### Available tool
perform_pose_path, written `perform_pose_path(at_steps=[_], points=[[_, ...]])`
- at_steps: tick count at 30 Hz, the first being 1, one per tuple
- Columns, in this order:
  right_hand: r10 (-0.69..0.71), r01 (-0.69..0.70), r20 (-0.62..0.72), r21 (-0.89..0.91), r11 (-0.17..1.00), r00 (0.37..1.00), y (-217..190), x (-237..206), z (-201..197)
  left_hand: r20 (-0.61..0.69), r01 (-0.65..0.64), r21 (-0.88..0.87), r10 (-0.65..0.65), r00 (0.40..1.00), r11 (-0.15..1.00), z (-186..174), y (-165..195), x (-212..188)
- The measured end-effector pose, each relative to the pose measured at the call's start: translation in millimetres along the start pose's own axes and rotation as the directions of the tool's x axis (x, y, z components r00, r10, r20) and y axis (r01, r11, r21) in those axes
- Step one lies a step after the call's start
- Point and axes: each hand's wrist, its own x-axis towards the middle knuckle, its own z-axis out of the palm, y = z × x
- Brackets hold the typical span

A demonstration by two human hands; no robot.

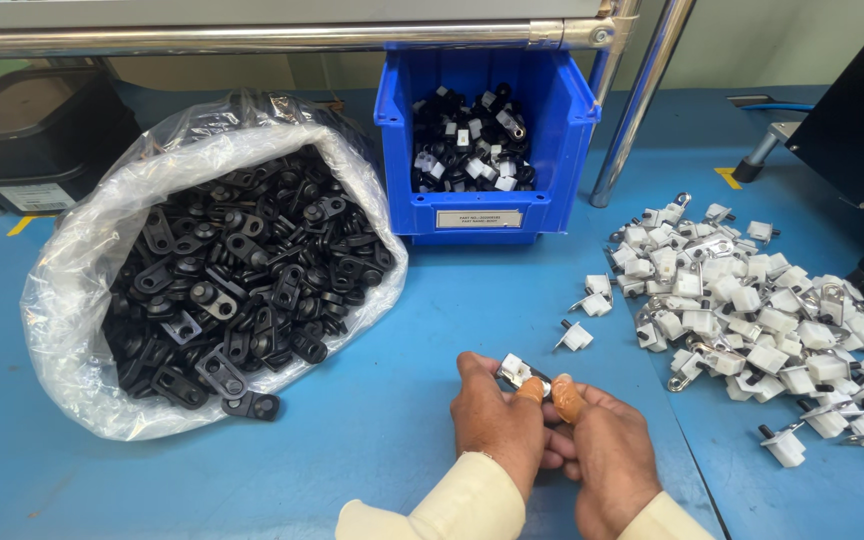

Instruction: The person repeatedly picks a black plastic housing and a white electrical component, aligns them, and presses them together by hand. The assembled units are placed into a blue bin on the workbench. The person continues this cycle throughout the clip.

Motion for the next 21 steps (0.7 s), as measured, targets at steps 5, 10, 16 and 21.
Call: perform_pose_path(at_steps=[5, 10, 16, 21], points=[[0.022, -0.022, 0.108, 0.002, 1.0, 0.994, -6.5, 2.9, -11.1, 0.038, 0.031, -0.03, -0.03, 0.999, 0.999, -0.1, 3.1, 1.8], [-0.055, 0.083, 0.159, -0.175, 0.981, 0.986, -11.1, 4.4, -15.6, 0.149, 0.09, 0.234, -0.128, 0.981, 0.968, -15.9, 12.2, 10.2], [-0.18, 0.256, 0.214, -0.416, 0.873, 0.96, -23.5, 8.5, -21.5, 0.414, 0.015, 0.106, -0.058, 0.909, 0.994, -39.2, 6.4, 20.6], [-0.217, 0.301, 0.23, -0.453, 0.839, 0.949, -23.0, 9.5, -22.8, 0.328, 0.027, 0.14, -0.072, 0.942, 0.99, -35.5, 1.0, 21.6]])
